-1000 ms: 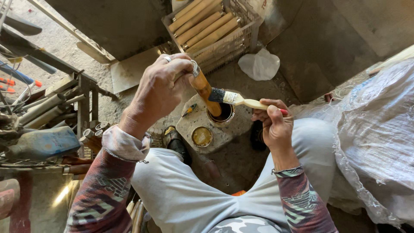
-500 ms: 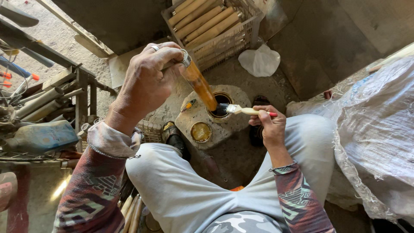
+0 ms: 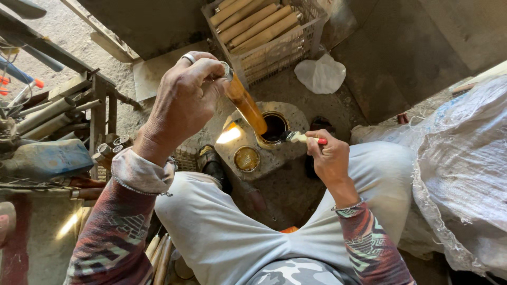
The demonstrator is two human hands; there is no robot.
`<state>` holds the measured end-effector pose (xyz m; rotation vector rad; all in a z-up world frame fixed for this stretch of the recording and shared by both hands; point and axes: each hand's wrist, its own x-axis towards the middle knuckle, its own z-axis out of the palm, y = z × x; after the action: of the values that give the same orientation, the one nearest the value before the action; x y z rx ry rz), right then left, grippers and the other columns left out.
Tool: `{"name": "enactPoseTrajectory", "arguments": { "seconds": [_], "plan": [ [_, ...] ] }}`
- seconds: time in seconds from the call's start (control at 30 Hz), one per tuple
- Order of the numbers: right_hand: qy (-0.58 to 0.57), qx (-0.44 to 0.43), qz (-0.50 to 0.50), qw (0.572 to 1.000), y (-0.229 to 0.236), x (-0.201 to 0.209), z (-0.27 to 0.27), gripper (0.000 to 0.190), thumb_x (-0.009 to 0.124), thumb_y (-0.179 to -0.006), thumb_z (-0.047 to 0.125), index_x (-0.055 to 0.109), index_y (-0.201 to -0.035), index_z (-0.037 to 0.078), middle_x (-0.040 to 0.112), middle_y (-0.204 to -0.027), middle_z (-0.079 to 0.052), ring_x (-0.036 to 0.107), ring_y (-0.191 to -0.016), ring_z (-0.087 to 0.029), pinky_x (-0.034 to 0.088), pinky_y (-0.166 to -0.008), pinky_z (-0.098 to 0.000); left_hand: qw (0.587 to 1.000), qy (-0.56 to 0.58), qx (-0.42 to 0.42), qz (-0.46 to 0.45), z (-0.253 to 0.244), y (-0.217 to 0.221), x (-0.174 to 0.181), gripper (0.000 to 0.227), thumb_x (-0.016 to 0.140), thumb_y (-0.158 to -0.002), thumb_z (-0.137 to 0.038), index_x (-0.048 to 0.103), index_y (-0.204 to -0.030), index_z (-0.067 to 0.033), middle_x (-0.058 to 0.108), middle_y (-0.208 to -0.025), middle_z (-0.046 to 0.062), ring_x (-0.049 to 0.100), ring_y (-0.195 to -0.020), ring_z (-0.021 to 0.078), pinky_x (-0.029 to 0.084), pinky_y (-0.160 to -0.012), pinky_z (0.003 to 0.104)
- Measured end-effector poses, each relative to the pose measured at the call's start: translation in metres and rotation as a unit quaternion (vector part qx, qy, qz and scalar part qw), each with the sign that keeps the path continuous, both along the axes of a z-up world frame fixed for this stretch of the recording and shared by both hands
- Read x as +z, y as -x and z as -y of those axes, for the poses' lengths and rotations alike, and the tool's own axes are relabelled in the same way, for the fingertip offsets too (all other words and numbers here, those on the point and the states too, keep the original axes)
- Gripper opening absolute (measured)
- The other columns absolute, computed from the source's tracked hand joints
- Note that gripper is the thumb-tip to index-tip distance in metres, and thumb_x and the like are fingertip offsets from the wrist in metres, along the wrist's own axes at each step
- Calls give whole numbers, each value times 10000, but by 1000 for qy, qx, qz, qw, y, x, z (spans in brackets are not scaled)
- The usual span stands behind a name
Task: The person sits on the floor and uses a paintbrush to apply dark varnish to wooden handles. They rotate each handle to coat it evenly, then place the finished piece into a nearby basket. The person repeats this process with multiple handles.
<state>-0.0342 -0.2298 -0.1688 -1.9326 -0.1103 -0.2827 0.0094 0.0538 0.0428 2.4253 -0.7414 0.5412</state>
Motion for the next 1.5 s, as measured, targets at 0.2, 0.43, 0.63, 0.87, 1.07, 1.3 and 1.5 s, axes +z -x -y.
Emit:
{"name": "enactPoseTrajectory", "arguments": {
  "seconds": [0.2, 0.43, 0.63, 0.87, 1.07, 1.3, 1.5],
  "plan": [
    [-212, 9, 43, 976, 14, 22, 18, 179, 618, -1053, 100, 719, -1097, -41, 730, -878, -101, 658, -712, -112, 539, -646, -260, 998, -61, 8, 28, 9, -7, -5, 144, 768, -950, -68, 663, -976, 26, 663, -932, 153, 654, -776, 251, 557, -692, 364],
    [-485, 67, 136, 861, 25, 32, 32, 251, 605, -1105, 138, 687, -1206, -76, 732, -948, -189, 728, -804, -256, 619, -735, -372, 996, -69, 17, 48, 35, -8, -9, 192, 785, -961, -123, 652, -959, 17, 659, -866, 160, 657, -759, 267, 557, -663, 384],
    [-552, 115, 130, 816, 19, 32, 26, 357, 618, -1130, 239, 632, -1305, -72, 729, -1029, -207, 729, -872, -294, 604, -816, -388, 996, -71, 38, 47, 52, -3, 2, 257, 790, -965, -202, 663, -911, 15, 664, -814, 188, 688, -726, 331, 557, -631, 422],
    [-584, 123, 104, 796, 12, 25, 16, 348, 614, -1113, 228, 633, -1283, -76, 734, -1010, -214, 732, -879, -303, 600, -845, -389, 996, -74, 56, 12, 62, 2, 11, 282, 780, -966, -260, 697, -911, 4, 672, -819, 193, 696, -692, 330, 554, -615, 434],
    [-561, 99, 73, 818, 16, 13, 16, 342, 658, -1079, 209, 645, -1253, -85, 734, -1016, -204, 742, -877, -291, 612, -834, -361, 993, -91, 74, 11, 62, -1, 13, 315, 782, -961, -283, 700, -881, 11, 676, -803, 186, 694, -677, 318, 553, -615, 433],
    [-542, 78, 17, 837, 14, -18, 19, 267, 614, -1066, 132, 665, -1200, -93, 738, -979, -197, 741, -814, -242, 614, -789, -337, 991, -108, 83, -10, 58, -4, 14, 312, 777, -962, -283, 711, -887, 12, 678, -788, 175, 689, -657, 279, 553, -599, 404],
    [-511, 50, -28, 858, 10, -44, 16, 264, 582, -1042, 110, 677, -1193, -84, 738, -953, -180, 736, -783, -224, 624, -779, -328, 990, -111, 81, -9, 50, -5, 21, 308, 769, -986, -283, 708, -923, 12, 682, -833, 183, 689, -674, 282, 558, -589, 389]
  ]
}}
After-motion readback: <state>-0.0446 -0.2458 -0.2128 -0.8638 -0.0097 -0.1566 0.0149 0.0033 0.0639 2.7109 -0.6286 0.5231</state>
